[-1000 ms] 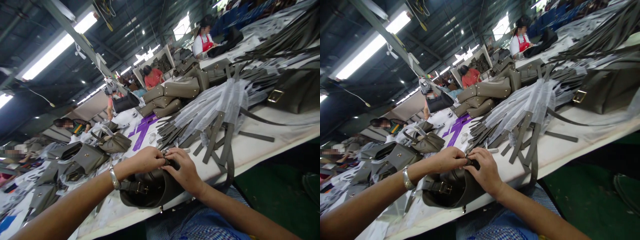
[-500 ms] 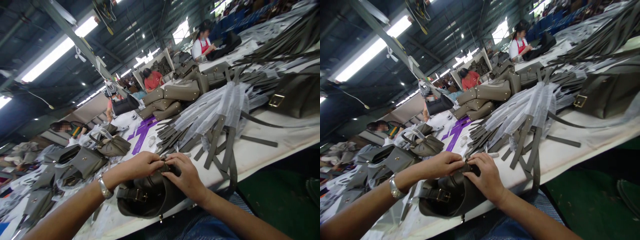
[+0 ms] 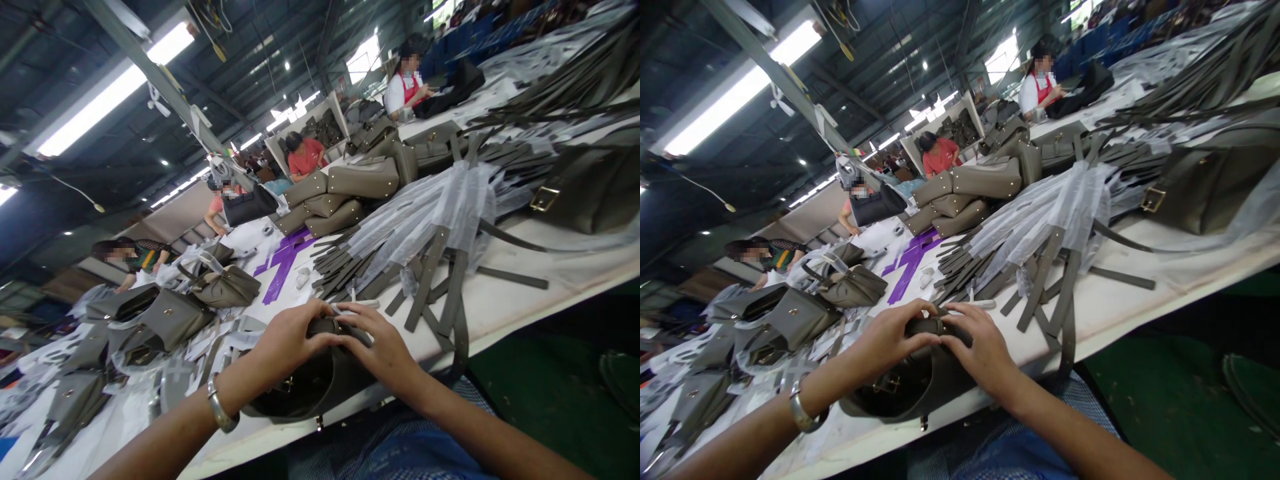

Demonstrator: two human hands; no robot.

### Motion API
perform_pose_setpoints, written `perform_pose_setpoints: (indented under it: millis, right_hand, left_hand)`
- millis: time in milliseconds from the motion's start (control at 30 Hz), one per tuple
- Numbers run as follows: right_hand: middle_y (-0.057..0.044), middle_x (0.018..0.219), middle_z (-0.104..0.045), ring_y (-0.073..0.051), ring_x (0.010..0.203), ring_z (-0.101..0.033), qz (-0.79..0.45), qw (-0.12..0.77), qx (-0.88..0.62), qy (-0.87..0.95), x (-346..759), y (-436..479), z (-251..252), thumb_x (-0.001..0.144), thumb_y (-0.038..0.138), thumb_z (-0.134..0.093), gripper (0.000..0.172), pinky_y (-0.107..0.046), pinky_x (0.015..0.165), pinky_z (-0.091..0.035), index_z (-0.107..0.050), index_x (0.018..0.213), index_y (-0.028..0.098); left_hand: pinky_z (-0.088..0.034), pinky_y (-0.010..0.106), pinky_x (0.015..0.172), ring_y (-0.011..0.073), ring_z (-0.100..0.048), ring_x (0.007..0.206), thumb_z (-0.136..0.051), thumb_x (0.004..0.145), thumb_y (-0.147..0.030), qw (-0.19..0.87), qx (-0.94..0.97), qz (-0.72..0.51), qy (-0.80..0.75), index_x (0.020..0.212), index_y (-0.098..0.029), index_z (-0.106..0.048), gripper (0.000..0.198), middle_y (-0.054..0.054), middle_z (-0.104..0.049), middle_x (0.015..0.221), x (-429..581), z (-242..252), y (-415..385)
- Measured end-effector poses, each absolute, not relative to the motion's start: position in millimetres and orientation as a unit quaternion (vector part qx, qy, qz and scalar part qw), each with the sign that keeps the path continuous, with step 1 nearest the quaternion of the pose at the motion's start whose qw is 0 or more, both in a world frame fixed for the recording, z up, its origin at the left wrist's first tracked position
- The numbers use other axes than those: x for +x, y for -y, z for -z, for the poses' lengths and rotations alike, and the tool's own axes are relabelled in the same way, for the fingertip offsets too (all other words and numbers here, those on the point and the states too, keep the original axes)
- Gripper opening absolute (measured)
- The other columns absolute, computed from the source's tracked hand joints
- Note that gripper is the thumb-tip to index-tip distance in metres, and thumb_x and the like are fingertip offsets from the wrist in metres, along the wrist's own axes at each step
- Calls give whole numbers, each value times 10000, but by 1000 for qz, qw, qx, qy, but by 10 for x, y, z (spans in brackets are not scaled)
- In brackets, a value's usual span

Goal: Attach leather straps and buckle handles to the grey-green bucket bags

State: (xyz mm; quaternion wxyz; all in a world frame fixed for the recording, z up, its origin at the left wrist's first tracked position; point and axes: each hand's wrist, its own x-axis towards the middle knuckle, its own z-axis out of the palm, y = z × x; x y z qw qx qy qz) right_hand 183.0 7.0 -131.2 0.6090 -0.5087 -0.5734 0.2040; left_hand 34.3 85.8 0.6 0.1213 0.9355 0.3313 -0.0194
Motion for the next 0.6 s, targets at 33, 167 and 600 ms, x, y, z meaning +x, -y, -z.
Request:
perform_pose_setpoints:
  millis: [33,167,600]
  right_hand:
    - [-53,1263,-662,-244,1202,-574,-211,610,-500,577,1837,-54,1298,845,204,-701,246,-453,1058,-431,-712,1082,267]
    - [-43,1261,-672,-233,1232,-564,-288,615,-485,551,1882,-31,1235,834,194,-699,204,-437,1087,-406,-751,1016,270]
    - [-101,1392,-581,-279,1266,-551,-517,536,-426,514,2020,-218,1109,770,407,-750,211,-427,1116,-345,-737,781,197]
  left_hand:
    - [-483,306,793,225,-672,917,-707,833,-415,133,938,8,-319,1123,-242,-622,348,35,-727,1039,322,33,-847]
    - [-490,312,879,218,-667,1003,-692,863,-352,171,941,-12,-291,1157,-251,-647,314,41,-719,1123,260,176,-838]
    - [-481,299,788,208,-656,910,-706,848,-373,146,940,-40,-305,1088,-252,-691,269,27,-714,1021,159,220,-790]
